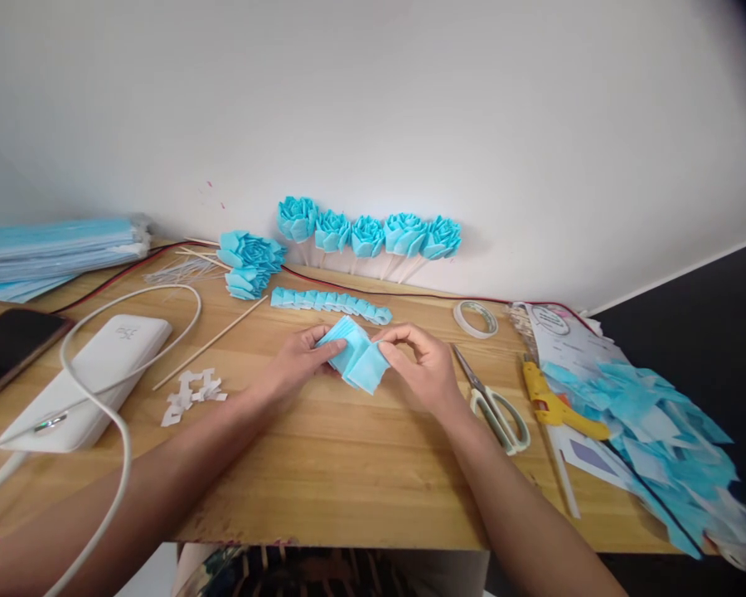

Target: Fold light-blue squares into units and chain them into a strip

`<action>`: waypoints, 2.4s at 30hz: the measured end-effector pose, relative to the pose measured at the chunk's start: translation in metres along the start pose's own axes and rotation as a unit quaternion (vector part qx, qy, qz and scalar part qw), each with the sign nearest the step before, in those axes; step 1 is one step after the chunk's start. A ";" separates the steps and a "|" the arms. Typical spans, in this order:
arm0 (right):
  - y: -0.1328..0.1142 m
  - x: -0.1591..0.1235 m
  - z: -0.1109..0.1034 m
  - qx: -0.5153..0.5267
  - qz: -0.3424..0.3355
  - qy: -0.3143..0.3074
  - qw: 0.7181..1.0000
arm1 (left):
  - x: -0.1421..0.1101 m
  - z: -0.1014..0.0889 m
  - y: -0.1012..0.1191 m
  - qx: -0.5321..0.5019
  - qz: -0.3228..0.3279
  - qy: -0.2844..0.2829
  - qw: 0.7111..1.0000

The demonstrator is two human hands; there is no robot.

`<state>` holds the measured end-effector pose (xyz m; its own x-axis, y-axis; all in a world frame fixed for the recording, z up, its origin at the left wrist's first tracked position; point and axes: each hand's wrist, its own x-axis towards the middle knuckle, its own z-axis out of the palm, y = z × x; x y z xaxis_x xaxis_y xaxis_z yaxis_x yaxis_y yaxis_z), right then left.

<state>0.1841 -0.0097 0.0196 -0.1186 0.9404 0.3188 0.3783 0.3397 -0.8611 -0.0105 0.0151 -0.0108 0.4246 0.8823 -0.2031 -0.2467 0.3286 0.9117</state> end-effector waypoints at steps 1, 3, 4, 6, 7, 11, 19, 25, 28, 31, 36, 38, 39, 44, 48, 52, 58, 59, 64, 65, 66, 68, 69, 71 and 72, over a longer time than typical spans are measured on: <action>0.000 0.000 0.003 -0.009 -0.005 0.001 1.000 | -0.001 0.001 0.001 -0.008 -0.001 -0.002 1.000; 0.002 -0.001 0.007 -0.023 -0.022 0.000 0.999 | -0.001 0.003 0.001 -0.020 -0.003 -0.001 1.000; 0.002 -0.001 0.009 -0.027 -0.028 0.000 0.999 | -0.002 0.003 0.001 -0.024 -0.004 0.000 1.000; 0.003 -0.001 0.011 -0.031 -0.023 -0.001 0.999 | -0.002 0.003 0.001 -0.026 -0.004 -0.001 1.000; 0.004 -0.001 0.012 -0.030 -0.016 -0.001 0.999 | -0.001 0.003 0.001 -0.026 -0.003 -0.001 1.000; 0.005 -0.001 0.012 -0.018 0.032 -0.007 0.999 | -0.001 0.003 0.001 -0.029 -0.006 0.009 1.000; 0.016 -0.001 0.012 0.046 0.104 -0.080 0.990 | -0.001 0.003 0.001 -0.039 -0.006 0.045 0.998; 0.018 0.003 0.002 0.083 0.133 -0.106 0.982 | 0.002 0.000 0.002 -0.014 0.034 0.090 0.995; 0.012 0.004 -0.007 0.104 0.143 -0.127 0.976 | 0.002 -0.001 0.004 0.030 0.052 0.111 0.992; 0.003 0.001 -0.014 0.111 0.150 -0.181 0.966 | 0.000 0.000 0.006 0.130 0.071 0.142 0.979; -0.010 -0.007 -0.005 0.157 0.127 -0.304 0.931 | -0.003 0.002 0.005 0.250 0.116 0.130 0.952; -0.010 -0.008 0.002 0.156 0.120 -0.284 0.938 | -0.003 0.003 0.004 0.266 0.133 0.119 0.947; -0.008 -0.007 0.004 0.149 0.123 -0.256 0.947 | -0.003 0.003 0.003 0.270 0.135 0.113 0.947; 0.010 -0.003 0.008 0.117 0.148 -0.110 0.976 | -0.003 0.004 0.001 0.264 0.118 0.059 0.956; 0.013 -0.001 0.008 0.103 0.138 -0.076 0.982 | -0.003 0.004 0.002 0.241 0.108 0.033 0.964; 0.009 -0.001 0.011 0.093 0.136 -0.054 0.985 | -0.005 0.007 0.005 0.213 0.099 0.026 0.972; 0.010 -0.002 0.014 0.090 0.138 -0.037 0.986 | -0.004 0.006 0.003 0.203 0.086 0.005 0.975; 0.011 -0.003 0.014 0.086 0.137 -0.034 0.986 | -0.003 0.006 0.002 0.204 0.084 0.006 0.975; 0.012 -0.002 0.015 0.083 0.131 -0.037 0.987 | 0.000 0.004 -0.002 0.186 0.081 0.013 0.979; 0.012 -0.002 0.015 0.082 0.131 -0.037 0.987 | 0.000 0.004 -0.002 0.182 0.081 0.014 0.980; 0.012 -0.002 0.015 0.078 0.129 -0.036 0.988 | 0.000 0.004 -0.002 0.179 0.080 0.015 0.980; 0.011 -0.002 0.014 0.059 0.118 -0.030 0.991 | 0.000 0.004 -0.002 0.174 0.079 0.016 0.981; 0.011 -0.002 0.014 0.049 0.110 -0.026 0.992 | 0.000 0.004 -0.002 0.174 0.079 0.017 0.981; 0.011 -0.002 0.014 0.031 0.096 -0.020 0.995 | -0.001 0.003 -0.002 0.174 0.082 0.016 0.981; 0.010 -0.002 0.013 0.023 0.091 -0.017 0.995 | 0.000 0.003 -0.002 0.174 0.083 0.013 0.981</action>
<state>0.1760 -0.0080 0.0048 -0.0823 0.9863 0.1428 0.3534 0.1629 -0.9212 -0.0076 0.0130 -0.0115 0.3797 0.9239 -0.0464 0.0031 0.0489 0.9988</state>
